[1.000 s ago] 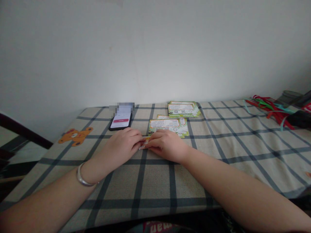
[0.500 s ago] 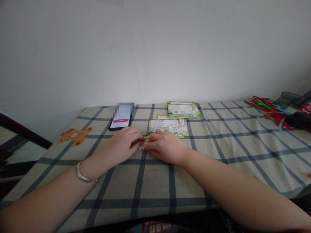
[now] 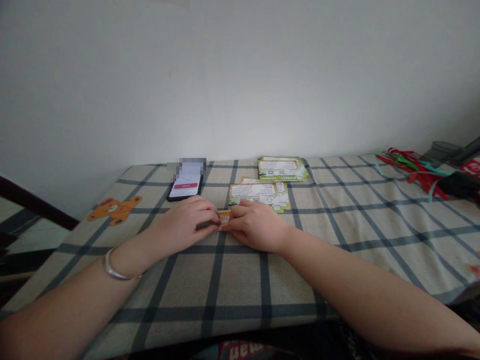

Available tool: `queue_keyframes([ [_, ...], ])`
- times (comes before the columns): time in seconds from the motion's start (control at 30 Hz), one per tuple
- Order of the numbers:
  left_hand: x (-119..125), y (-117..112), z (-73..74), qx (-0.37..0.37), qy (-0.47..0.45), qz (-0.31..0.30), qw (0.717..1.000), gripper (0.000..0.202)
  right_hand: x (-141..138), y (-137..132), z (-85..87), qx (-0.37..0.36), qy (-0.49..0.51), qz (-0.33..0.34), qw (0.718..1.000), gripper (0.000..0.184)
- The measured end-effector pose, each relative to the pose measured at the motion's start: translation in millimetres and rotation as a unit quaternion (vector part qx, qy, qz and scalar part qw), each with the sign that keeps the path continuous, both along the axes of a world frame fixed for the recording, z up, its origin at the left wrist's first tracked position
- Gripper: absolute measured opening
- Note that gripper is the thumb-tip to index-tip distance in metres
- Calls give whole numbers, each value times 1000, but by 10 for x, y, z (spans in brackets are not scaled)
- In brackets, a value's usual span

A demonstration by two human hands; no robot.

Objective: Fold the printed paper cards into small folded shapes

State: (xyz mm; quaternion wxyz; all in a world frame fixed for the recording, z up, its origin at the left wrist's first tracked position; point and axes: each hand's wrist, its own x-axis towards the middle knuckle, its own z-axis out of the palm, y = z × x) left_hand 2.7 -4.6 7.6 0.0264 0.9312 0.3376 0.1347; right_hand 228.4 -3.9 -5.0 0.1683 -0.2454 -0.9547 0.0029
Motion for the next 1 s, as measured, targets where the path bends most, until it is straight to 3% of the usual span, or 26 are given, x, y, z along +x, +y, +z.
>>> queue_keyframes([
  [0.13, -39, 46, 21, -12, 0, -52, 999, 10, 2, -1, 7, -4, 0, -4, 1000, 25],
  [0.3, -51, 41, 6, -5, 2, -71, 997, 13, 11, -4, -1, -8, 11, 7, 1000, 26],
  [0.5, 0, -48, 52, 20, 46, -57, 997, 15, 7, -7, -7, -8, 4, 3, 1000, 26],
  [0.73, -12, -62, 93, 0, 42, -50, 998, 32, -6, -12, -3, 19, -14, 20, 1000, 27],
  [1.0, -21, -109, 104, -8, 66, -22, 998, 34, 4, -24, 4, 42, -32, 21, 998, 27],
])
